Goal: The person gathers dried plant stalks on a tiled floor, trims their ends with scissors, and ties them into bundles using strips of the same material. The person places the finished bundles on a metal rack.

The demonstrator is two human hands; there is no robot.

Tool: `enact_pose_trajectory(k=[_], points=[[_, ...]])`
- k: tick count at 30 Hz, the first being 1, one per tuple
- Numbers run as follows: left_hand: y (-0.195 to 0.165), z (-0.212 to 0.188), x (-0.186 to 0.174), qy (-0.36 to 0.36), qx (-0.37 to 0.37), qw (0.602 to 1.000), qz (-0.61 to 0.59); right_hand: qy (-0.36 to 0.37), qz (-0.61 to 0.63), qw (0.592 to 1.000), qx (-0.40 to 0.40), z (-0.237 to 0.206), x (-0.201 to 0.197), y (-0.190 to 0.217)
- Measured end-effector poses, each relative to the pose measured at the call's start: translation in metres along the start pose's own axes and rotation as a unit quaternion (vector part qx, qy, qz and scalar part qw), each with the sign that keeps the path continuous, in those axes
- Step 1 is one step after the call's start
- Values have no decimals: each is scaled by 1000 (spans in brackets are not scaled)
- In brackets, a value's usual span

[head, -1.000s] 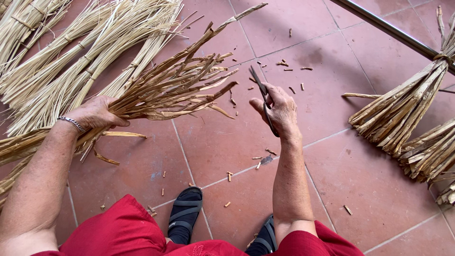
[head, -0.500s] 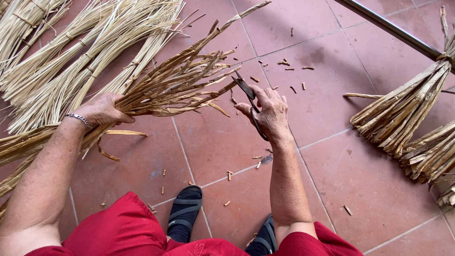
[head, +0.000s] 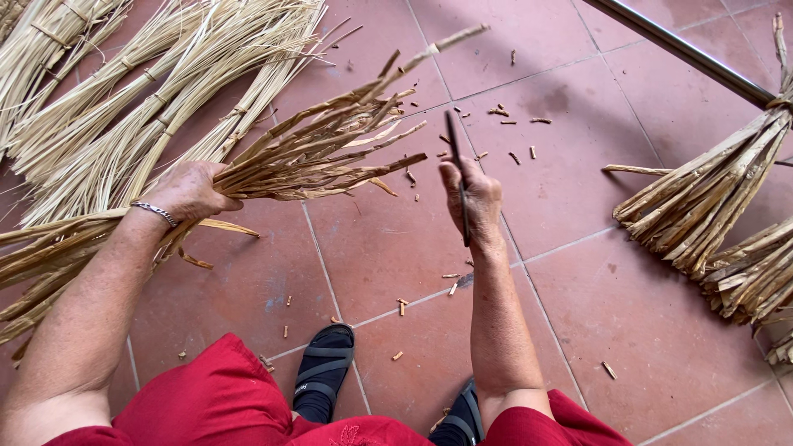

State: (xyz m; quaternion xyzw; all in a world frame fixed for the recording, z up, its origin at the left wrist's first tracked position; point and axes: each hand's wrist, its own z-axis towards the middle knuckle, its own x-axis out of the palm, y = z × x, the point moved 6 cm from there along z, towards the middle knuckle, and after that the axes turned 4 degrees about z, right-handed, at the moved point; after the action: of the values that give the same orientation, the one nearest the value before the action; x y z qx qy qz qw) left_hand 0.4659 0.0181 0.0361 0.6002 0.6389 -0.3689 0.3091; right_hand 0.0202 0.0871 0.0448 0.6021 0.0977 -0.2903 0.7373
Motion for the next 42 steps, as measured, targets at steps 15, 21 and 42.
enact_pose_trajectory(k=[15,21,42], points=[[-9,11,18,-251,76,936,233,17,13,999,44,4,-8,8],[-19,-5,7,-342,113,903,236,44,-75,996,15,8,-8,8],[-27,-20,-3,-459,159,835,256,-13,34,998,46,7,-5,-22]])
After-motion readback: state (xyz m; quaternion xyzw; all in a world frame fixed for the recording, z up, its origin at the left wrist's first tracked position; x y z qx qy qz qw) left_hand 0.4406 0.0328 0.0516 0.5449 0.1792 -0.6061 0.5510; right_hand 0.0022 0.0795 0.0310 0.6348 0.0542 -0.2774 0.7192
